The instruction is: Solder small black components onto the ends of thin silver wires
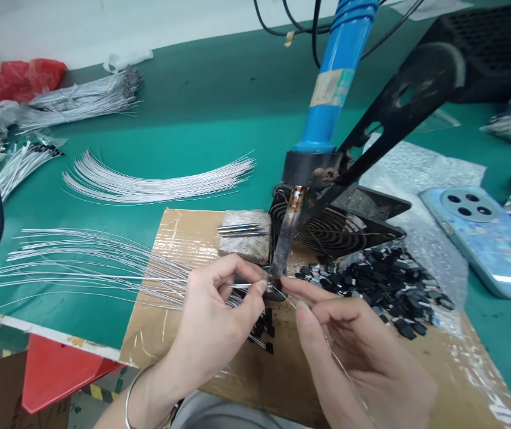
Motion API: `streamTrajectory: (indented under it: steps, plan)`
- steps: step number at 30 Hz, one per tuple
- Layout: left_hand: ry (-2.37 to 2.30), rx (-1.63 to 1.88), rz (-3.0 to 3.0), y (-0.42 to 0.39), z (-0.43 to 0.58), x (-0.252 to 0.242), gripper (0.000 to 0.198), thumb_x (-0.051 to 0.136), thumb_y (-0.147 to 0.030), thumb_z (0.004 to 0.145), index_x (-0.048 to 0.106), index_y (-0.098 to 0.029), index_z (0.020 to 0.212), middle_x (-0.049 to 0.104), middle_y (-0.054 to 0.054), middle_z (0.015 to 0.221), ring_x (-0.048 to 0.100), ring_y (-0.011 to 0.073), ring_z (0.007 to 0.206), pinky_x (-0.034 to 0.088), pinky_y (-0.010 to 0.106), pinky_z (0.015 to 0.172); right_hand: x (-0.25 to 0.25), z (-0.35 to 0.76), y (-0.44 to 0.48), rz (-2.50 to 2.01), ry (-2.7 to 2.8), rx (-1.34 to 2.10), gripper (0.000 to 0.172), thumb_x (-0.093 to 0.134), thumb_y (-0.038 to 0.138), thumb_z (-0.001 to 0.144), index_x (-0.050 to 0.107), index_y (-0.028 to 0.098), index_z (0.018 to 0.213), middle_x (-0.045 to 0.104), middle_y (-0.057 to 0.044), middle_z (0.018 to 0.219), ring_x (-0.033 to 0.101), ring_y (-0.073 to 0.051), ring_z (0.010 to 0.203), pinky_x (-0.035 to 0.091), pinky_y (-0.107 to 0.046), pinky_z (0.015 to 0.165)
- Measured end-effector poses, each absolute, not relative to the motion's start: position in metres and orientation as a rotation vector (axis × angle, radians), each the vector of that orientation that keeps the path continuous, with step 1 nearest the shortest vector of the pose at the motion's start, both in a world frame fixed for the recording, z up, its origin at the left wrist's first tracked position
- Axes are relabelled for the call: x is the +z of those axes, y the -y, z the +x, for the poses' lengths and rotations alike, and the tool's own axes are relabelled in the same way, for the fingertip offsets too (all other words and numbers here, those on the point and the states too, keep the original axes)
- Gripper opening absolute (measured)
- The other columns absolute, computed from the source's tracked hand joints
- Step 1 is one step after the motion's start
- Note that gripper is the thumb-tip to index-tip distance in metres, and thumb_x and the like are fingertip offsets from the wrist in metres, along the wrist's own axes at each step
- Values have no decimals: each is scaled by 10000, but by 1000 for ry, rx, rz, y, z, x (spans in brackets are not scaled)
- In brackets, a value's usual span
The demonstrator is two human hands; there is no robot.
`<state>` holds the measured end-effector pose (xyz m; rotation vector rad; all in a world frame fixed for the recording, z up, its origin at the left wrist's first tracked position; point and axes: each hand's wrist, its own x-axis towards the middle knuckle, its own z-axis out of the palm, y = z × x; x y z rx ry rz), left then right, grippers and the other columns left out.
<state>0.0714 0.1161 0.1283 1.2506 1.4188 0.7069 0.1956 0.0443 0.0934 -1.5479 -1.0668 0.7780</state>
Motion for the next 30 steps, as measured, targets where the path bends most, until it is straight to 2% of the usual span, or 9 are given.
streamTrajectory:
  steps: [5,21,26,30]
  plan:
    - [-1387,735,1235,-117,73,128,80,642,-99,774,651,-145,709,703,20,767,647,121,728,493,195,649,94,195,-44,-1585,1030,754,151,655,226,905,570,198,783,731,-10,1088,719,-97,986,520,-117,903]
    - [-1403,739,1253,-116,72,128,102,642,-76,763,649,-150,693,704,12,758,651,112,714,494,178,627,91,196,-43,-1566,1114,718,127,655,189,900,569,183,808,726,-29,1119,719,-85,985,533,-105,899]
    - [-1394,753,1261,-116,72,127,110,644,-65,766,652,-149,695,704,6,761,659,105,725,501,166,641,92,194,-44,-1573,1098,702,116,664,192,888,582,181,808,729,-44,1107,725,-113,971,558,-144,880]
    - [-1409,744,1274,-117,72,127,106,646,-70,761,653,-150,692,702,4,747,648,105,707,493,170,625,93,194,-44,-1551,1103,702,110,653,167,896,584,178,811,727,-45,1113,721,-109,998,546,-140,912]
